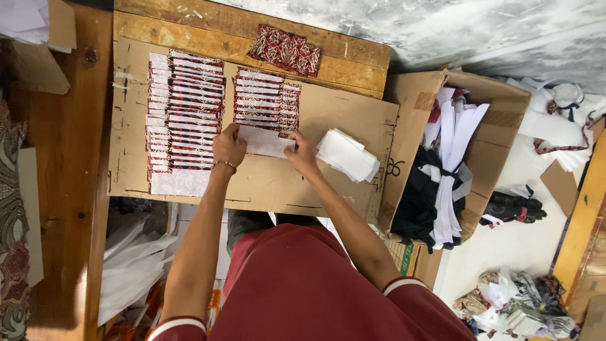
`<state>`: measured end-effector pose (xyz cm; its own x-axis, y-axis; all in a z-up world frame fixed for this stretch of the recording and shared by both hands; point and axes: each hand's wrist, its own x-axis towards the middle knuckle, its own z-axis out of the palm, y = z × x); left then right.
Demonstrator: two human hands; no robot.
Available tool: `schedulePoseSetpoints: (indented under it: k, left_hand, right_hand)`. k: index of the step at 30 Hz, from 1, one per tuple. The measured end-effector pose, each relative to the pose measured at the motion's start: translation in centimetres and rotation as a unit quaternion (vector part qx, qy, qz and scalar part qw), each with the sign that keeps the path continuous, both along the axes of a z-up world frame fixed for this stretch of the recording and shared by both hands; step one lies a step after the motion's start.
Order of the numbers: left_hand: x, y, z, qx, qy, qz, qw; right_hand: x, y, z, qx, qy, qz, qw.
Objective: The person wraps small patterned fabric pieces with white paper on a wooden table. They repeatedly pick up a fabric piece, place it on a sheet of paper, fold the paper around it, and set the wrapped item aside in a growing stack.
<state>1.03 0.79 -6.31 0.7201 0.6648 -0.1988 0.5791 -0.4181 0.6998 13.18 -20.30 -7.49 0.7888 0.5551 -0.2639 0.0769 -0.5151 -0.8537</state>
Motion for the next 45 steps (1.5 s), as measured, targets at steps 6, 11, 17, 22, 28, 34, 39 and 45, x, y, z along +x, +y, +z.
schedulePoseSetpoints:
  k: [6, 11, 17, 22, 28, 34, 39, 45]
  left_hand:
    - [1.0, -0.4, 2.3, 0.059, 0.036, -0.001, 0.998]
    - [1.8, -0.6, 5.1, 0.042, 0.14, 0.007, 0.989]
    - [0.8, -1.6, 7.1, 0.066, 0.135, 0.053, 0.987]
    - [-2.6, -4.6, 7.7, 0.067, 0.03, 0.017, 0.997]
    - [-5.4, -7.8, 9.0, -0.024, 0.014, 0.002, 1.0]
    - [-4.9, -7.0, 9.8, -0.06, 0.083, 0.009, 0.995]
    - [-2.9, -4.6, 9.7, -0.048, 0.072, 0.008, 0.996]
    - [0.6, -1.9, 11.3, -0.032, 0.023, 0.001, 0.999]
  right_hand:
    - [-0.8, 1.2, 1.9, -0.055, -0.056, -0.02, 0.997]
    - [-1.1, 1.3, 4.1, -0.1, -0.102, -0.005, 0.99]
    - [1.6, 1.4, 5.8, -0.075, -0.211, -0.014, 0.975]
    - [9.6, 6.1, 5.9, -0.062, -0.316, 0.007, 0.947]
    - [18.1, 15.0, 3.6, -0.124, -0.318, 0.092, 0.936]
    - [20.7, 17.9, -0.7, -0.182, -0.407, 0.262, 0.856]
    - [21.1, 17.8, -1.7, -0.102, -0.458, 0.197, 0.861]
    - [22.8, 15.2, -1.3, -0.077, -0.126, 0.075, 0.986]
